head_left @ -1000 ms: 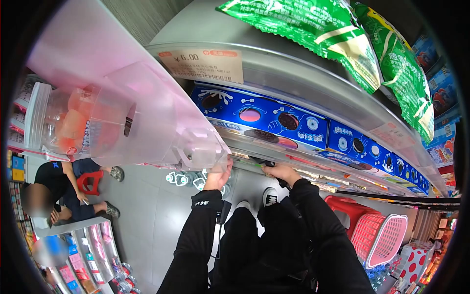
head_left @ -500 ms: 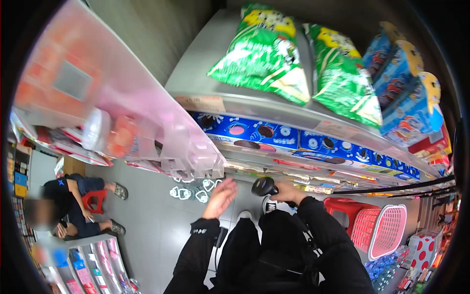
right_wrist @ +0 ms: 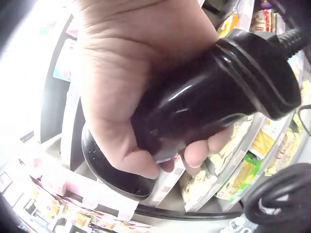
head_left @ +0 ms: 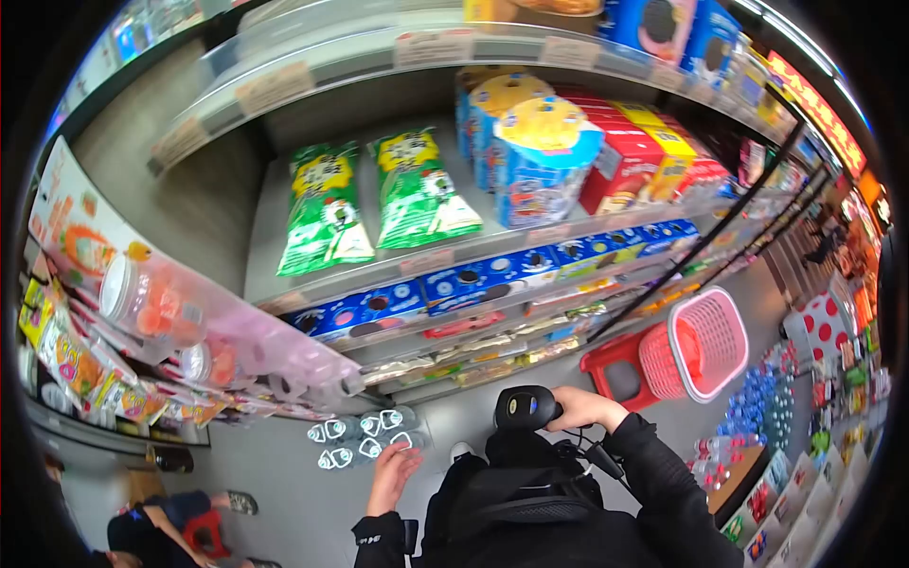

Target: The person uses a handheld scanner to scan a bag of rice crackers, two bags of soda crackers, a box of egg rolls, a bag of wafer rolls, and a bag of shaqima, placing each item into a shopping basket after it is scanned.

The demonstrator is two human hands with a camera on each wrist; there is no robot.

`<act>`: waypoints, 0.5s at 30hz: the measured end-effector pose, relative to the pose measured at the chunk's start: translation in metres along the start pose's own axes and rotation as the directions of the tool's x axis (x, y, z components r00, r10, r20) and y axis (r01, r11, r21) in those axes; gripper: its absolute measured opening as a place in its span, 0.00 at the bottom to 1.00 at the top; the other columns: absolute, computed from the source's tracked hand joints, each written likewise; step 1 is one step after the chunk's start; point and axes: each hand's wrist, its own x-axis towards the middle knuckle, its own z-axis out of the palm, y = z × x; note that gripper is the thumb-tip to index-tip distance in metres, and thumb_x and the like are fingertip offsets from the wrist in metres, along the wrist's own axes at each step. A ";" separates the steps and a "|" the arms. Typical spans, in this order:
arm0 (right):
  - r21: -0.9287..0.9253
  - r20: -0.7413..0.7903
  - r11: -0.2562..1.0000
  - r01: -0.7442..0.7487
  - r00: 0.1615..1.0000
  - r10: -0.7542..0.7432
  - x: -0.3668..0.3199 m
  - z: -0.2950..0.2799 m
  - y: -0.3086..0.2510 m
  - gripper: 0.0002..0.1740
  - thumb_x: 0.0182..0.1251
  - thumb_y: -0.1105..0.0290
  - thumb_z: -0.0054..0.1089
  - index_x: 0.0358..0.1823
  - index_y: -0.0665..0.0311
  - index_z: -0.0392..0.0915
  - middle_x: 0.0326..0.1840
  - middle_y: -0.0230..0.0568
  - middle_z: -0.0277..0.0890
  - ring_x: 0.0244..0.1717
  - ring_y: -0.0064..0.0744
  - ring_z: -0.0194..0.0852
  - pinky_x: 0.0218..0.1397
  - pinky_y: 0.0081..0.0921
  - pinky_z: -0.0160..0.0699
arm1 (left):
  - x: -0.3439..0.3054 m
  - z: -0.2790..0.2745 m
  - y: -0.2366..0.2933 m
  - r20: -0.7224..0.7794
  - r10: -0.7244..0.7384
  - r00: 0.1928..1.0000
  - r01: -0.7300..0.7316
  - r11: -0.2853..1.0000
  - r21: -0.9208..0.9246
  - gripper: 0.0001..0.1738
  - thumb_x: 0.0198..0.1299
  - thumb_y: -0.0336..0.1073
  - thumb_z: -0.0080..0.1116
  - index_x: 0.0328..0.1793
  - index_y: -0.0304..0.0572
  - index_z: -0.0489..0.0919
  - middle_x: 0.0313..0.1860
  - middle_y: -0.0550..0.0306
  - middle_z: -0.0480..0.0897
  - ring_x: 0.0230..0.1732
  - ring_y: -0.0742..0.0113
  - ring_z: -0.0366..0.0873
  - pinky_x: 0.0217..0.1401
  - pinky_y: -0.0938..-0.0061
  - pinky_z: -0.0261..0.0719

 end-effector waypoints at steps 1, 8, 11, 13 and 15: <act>0.002 -0.020 1.000 -0.013 1.000 0.013 -0.008 -0.001 0.000 0.15 0.40 0.72 0.59 0.33 0.69 0.74 0.26 0.38 0.74 0.29 0.26 0.70 0.37 0.25 0.70 | -0.002 -0.001 -0.002 -0.032 -0.009 0.999 0.008 1.000 -0.023 0.13 0.56 0.29 0.45 0.48 0.38 0.69 0.41 0.48 0.76 0.39 0.60 0.77 0.42 0.73 0.75; 0.000 -0.001 0.999 -0.048 0.999 0.048 -0.030 0.000 -0.002 0.17 0.39 0.71 0.60 0.34 0.68 0.73 0.23 0.40 0.74 0.27 0.26 0.71 0.34 0.24 0.70 | -0.009 0.009 -0.003 -0.041 -0.048 0.998 0.047 0.999 -0.020 0.13 0.56 0.28 0.45 0.48 0.37 0.69 0.42 0.47 0.76 0.38 0.59 0.77 0.41 0.71 0.75; -0.032 -0.065 0.999 -0.024 0.998 0.021 -0.042 -0.001 -0.003 0.16 0.40 0.71 0.60 0.34 0.68 0.73 0.25 0.41 0.75 0.27 0.29 0.72 0.35 0.24 0.70 | -0.008 0.021 -0.004 -0.022 -0.041 0.999 0.042 0.999 0.021 0.13 0.55 0.29 0.45 0.48 0.38 0.69 0.41 0.49 0.76 0.38 0.60 0.77 0.42 0.72 0.74; -0.008 -0.063 1.000 -0.021 0.998 0.021 -0.052 -0.001 0.008 0.16 0.40 0.71 0.61 0.35 0.68 0.73 0.25 0.41 0.75 0.27 0.29 0.72 0.36 0.24 0.70 | -0.011 0.032 -0.003 -0.039 -0.046 0.998 0.049 0.997 0.064 0.13 0.55 0.29 0.46 0.48 0.38 0.69 0.40 0.50 0.77 0.38 0.61 0.77 0.42 0.73 0.74; 0.026 -0.064 1.000 -0.017 0.998 0.019 -0.064 -0.001 0.020 0.17 0.41 0.70 0.62 0.35 0.68 0.73 0.26 0.41 0.76 0.28 0.30 0.73 0.37 0.24 0.70 | -0.011 0.044 -0.007 -0.029 -0.048 0.998 0.051 0.994 0.097 0.13 0.55 0.29 0.46 0.48 0.38 0.69 0.40 0.50 0.77 0.38 0.61 0.77 0.42 0.73 0.74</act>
